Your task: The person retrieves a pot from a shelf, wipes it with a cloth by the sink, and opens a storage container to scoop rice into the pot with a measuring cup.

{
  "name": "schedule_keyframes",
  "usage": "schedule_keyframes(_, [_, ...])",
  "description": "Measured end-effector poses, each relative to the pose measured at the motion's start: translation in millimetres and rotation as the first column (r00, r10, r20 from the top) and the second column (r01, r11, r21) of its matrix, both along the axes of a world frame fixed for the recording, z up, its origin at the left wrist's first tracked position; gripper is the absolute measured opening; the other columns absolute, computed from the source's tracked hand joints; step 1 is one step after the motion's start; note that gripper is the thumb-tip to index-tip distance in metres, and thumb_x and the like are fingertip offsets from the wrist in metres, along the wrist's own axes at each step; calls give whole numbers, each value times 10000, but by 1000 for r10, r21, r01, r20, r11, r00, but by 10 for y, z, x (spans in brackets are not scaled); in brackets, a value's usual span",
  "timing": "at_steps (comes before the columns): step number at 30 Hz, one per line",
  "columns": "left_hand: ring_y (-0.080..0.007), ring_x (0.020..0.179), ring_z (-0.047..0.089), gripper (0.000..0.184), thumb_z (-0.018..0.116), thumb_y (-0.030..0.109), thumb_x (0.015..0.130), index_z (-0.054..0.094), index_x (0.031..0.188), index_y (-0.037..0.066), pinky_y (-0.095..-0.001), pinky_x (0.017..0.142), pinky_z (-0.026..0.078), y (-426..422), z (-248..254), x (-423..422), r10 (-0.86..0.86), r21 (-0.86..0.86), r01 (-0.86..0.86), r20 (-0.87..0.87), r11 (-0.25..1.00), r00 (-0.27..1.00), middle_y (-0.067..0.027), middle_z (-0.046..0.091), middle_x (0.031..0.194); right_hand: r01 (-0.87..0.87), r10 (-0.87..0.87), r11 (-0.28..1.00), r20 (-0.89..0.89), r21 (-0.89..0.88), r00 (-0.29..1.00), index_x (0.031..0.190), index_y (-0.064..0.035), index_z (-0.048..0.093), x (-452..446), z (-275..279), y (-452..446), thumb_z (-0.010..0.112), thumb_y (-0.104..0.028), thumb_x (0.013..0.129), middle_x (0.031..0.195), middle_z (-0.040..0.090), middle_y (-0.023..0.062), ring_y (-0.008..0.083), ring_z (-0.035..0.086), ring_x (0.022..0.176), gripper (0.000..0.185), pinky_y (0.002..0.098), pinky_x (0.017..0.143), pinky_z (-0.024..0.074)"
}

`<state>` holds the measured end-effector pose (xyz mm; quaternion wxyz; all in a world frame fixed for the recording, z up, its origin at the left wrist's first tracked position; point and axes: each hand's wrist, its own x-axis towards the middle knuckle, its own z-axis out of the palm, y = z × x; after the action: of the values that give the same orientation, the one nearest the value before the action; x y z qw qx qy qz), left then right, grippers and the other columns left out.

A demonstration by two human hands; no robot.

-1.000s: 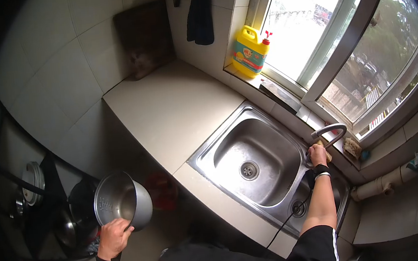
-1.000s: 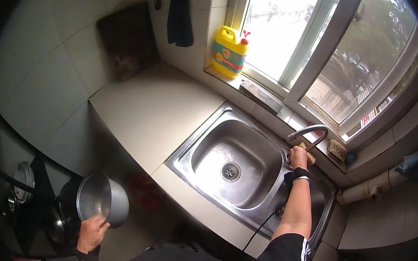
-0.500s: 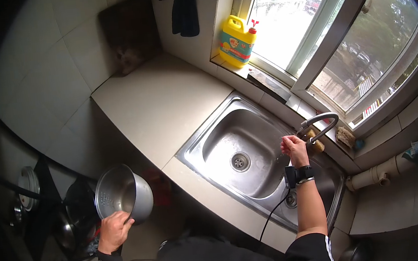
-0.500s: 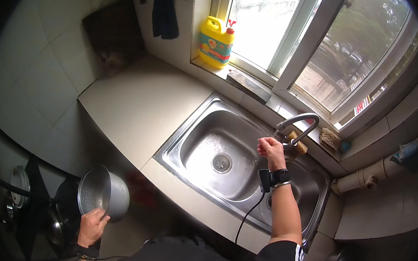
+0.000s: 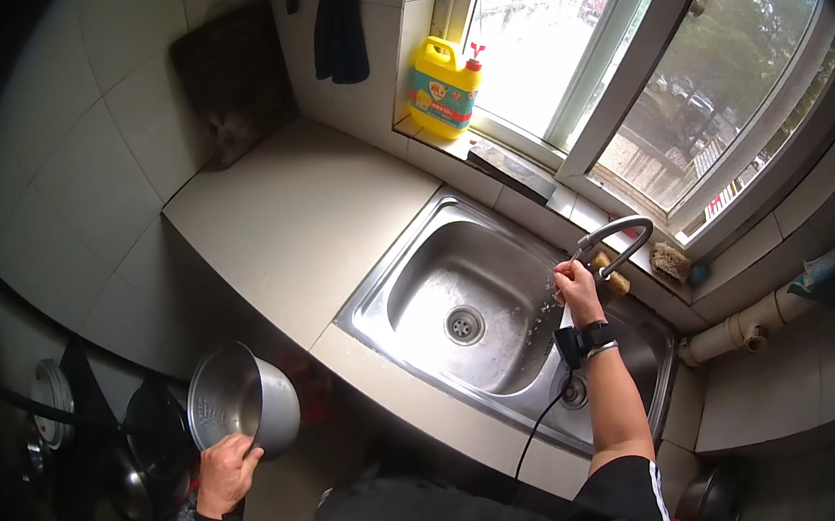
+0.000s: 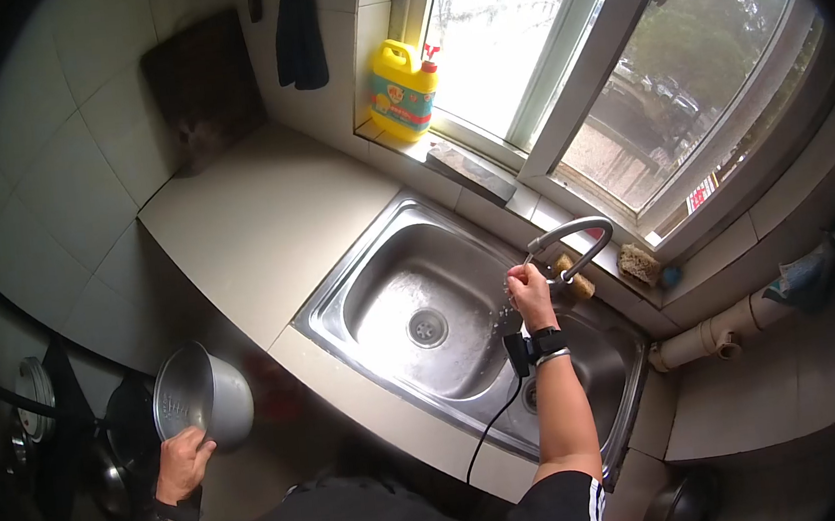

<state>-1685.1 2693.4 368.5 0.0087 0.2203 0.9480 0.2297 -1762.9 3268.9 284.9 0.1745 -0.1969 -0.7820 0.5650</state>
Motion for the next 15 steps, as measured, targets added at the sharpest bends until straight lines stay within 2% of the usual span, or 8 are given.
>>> schedule_keyframes(3, [-321, 687, 552, 123, 625, 117, 745, 578, 779, 8, -403, 584, 431, -15, -5, -12, -7, 13, 7, -2, 1000, 1000, -127, 553, 715, 16, 1, 988, 114, -151, 993, 748, -68, 548, 77, 150, 41, 486, -253, 919, 553, 466, -37, 57, 430, 421, 259, 179, 395, 338])
schedule_keyframes(4, [-321, 687, 552, 123, 625, 117, 746, 579, 781, 8, -403, 585, 431, -17, -5, -10, -6, 11, 6, -1, 1000, 1000, -127, 553, 716, 11, 7, 991, 135, -130, 991, 706, -64, 557, 62, 80, 105, 483, -298, 921, 526, 446, -35, 61, 423, 407, 326, 198, 402, 353])
schedule_keyframes(7, [-322, 687, 551, 123, 624, 116, 747, 580, 785, 8, -403, 587, 432, -13, -4, -12, -8, 14, 8, 2, 1000, 1000, -127, 555, 717, -39, -15, 968, 211, 248, 977, 706, -40, 557, 23, -40, 242, 487, -257, 915, 492, 439, -12, 145, 466, 418, 309, 262, 451, 417])
schedule_keyframes(10, [-323, 688, 552, 125, 624, 119, 747, 580, 785, 8, -402, 588, 433, -11, -1, -14, -8, 14, 8, 6, 1000, 1000, -127, 556, 718, -91, 51, 826, 87, 557, 995, 904, -22, 581, 57, -93, 299, 487, -120, 873, 726, 570, 87, 251, 568, 645, 139, 343, 630, 481])
schedule_keyframes(11, [-323, 690, 553, 126, 625, 120, 748, 579, 785, 7, -401, 589, 435, -20, -1, -10, -8, 7, 8, 9, 1000, 1000, -127, 558, 720, -98, -8, 756, 160, 647, 987, 992, -30, 551, 93, -100, 302, 483, -81, 847, 862, 551, 108, 270, 551, 761, 168, 361, 689, 471])
schedule_keyframes(13, [-321, 695, 556, 130, 626, 123, 748, 579, 784, 7, -399, 592, 439, -32, -12, -13, -7, 1, 7, 0, 1000, 1000, -126, 561, 724, -134, -149, 586, 268, 799, 952, 1168, -47, 490, 157, -72, 304, 475, -1, 794, 1133, 511, 150, 308, 517, 991, 377, 396, 808, 452])
schedule_keyframes(14, [-320, 698, 558, 132, 627, 126, 749, 579, 783, 8, -397, 593, 441, -33, -23, -12, -3, 3, 3, -10, 1000, 1000, -124, 564, 727, -238, -178, 504, 369, 830, 912, 1324, -90, 341, 153, -44, 373, 471, 38, 757, 1354, 318, 142, 303, 386, 1188, 595, 427, 880, 420])
schedule_keyframes(15, [-318, 701, 560, 133, 628, 128, 749, 580, 783, 8, -395, 595, 443, -31, -29, -10, 4, 4, -4, -19, 1000, 1000, -123, 566, 729, -220, -233, 389, 326, 895, 916, 1301, -83, 375, 162, -140, 461, 487, 15, 759, 1368, 330, 118, 301, 332, 1254, 562, 421, 922, 406])
